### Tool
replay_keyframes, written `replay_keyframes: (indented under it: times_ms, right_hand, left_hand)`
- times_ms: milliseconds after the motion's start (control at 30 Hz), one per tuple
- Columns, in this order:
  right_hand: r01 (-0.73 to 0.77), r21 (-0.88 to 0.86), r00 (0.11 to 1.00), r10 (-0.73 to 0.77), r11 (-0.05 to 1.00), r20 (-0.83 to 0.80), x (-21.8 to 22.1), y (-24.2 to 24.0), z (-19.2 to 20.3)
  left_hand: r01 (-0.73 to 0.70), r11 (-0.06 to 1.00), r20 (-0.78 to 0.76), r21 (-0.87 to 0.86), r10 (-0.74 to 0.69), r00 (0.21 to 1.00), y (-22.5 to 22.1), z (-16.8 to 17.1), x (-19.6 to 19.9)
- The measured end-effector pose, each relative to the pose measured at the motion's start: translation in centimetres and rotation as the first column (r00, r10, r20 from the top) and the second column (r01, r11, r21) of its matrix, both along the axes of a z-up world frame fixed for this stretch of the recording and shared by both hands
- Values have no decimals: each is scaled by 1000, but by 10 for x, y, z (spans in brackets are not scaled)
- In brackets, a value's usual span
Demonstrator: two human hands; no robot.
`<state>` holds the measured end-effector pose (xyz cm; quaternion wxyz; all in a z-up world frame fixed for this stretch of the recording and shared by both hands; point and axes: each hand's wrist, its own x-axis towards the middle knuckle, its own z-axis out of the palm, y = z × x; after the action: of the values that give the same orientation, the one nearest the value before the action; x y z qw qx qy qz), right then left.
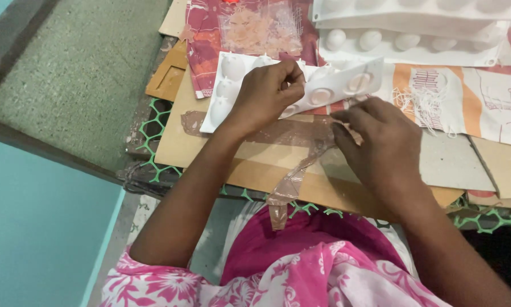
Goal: Threading and tying wicks into silicone candle molds.
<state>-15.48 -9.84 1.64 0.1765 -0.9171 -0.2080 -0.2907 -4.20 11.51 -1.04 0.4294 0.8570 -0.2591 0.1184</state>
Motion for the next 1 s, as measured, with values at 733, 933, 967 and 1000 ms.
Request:
replay_keyframes:
  times_ms: [733, 933, 967, 1000]
  right_hand:
    - [109, -111, 969, -81, 988, 232, 47, 15, -36]
    - [86, -278, 966, -12, 957, 258, 41, 15, -30]
    - [39, -248, 980, 11, 968, 196, 35, 13, -25]
    - [-7, -215, 990, 37, 977, 135, 29, 11, -20]
  left_hand:
    - [-6, 991, 176, -132, 29, 984, -2, -23, 12]
    - [29, 993, 163, -117, -9, 987, 1, -14, 3]
    - [16, 992, 124, -124, 0, 992, 3, -12, 2]
    - [3, 991, 85, -131, 8, 996, 4, -10, 2]
